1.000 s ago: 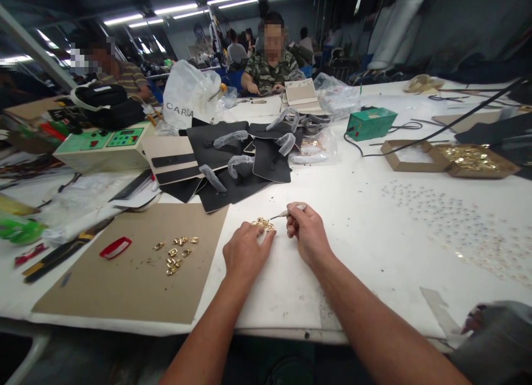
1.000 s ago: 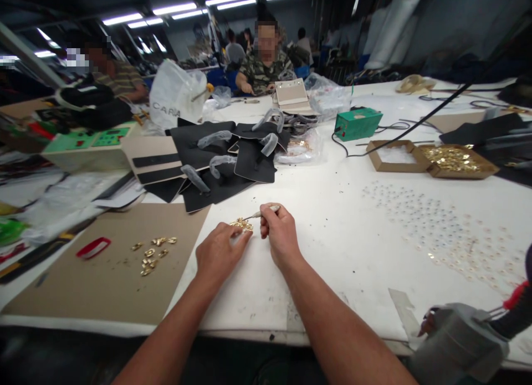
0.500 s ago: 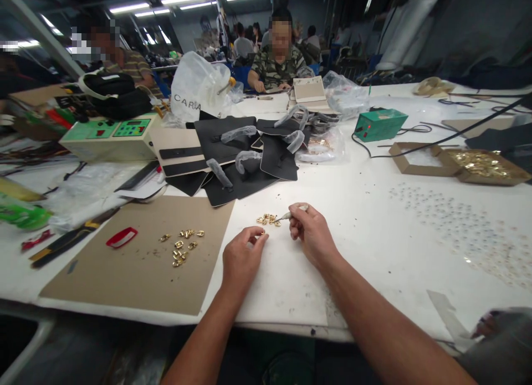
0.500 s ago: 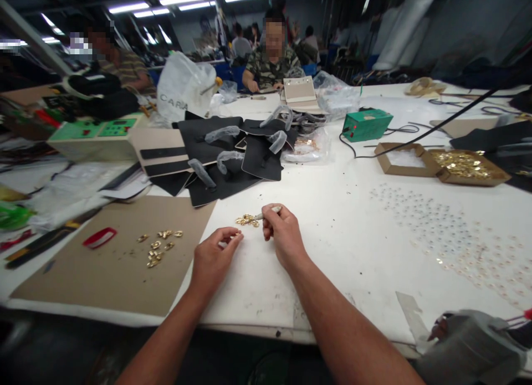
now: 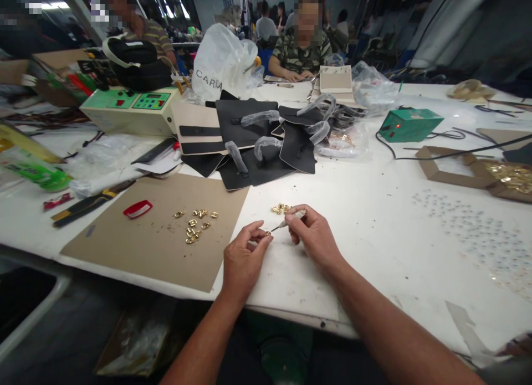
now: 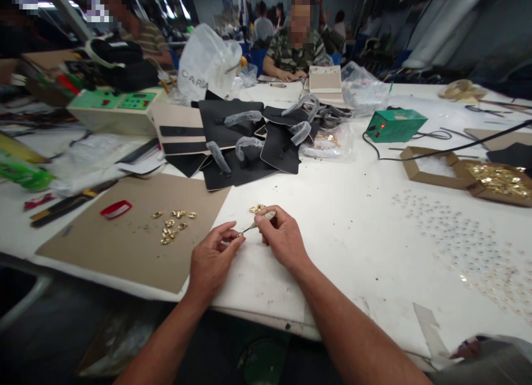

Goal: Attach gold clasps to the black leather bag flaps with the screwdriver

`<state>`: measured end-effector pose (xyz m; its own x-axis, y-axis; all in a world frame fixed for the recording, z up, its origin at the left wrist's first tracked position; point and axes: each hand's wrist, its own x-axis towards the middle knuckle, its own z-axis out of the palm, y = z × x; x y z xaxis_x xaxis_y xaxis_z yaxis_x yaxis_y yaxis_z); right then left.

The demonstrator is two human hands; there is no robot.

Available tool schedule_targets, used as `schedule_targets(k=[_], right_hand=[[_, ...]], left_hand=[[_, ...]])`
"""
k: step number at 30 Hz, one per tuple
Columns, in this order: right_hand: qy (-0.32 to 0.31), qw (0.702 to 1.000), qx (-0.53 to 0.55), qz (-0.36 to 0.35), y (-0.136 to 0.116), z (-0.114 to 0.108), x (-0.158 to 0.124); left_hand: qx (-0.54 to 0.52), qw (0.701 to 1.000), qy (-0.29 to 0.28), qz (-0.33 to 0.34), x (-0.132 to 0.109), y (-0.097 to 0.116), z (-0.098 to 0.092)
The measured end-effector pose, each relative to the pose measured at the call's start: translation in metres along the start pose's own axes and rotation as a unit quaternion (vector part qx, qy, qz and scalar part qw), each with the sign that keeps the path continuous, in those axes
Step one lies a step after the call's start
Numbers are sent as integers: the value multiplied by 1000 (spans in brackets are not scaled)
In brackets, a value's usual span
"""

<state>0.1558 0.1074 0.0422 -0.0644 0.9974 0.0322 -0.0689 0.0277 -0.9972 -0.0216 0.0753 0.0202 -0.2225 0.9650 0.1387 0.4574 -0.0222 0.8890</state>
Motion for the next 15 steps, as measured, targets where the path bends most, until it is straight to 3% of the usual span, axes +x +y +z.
schedule_targets(k=[15], right_hand=[[-11, 999, -47, -24, 6, 0, -2]], left_hand=[[34, 999, 4, 39, -4, -1, 1]])
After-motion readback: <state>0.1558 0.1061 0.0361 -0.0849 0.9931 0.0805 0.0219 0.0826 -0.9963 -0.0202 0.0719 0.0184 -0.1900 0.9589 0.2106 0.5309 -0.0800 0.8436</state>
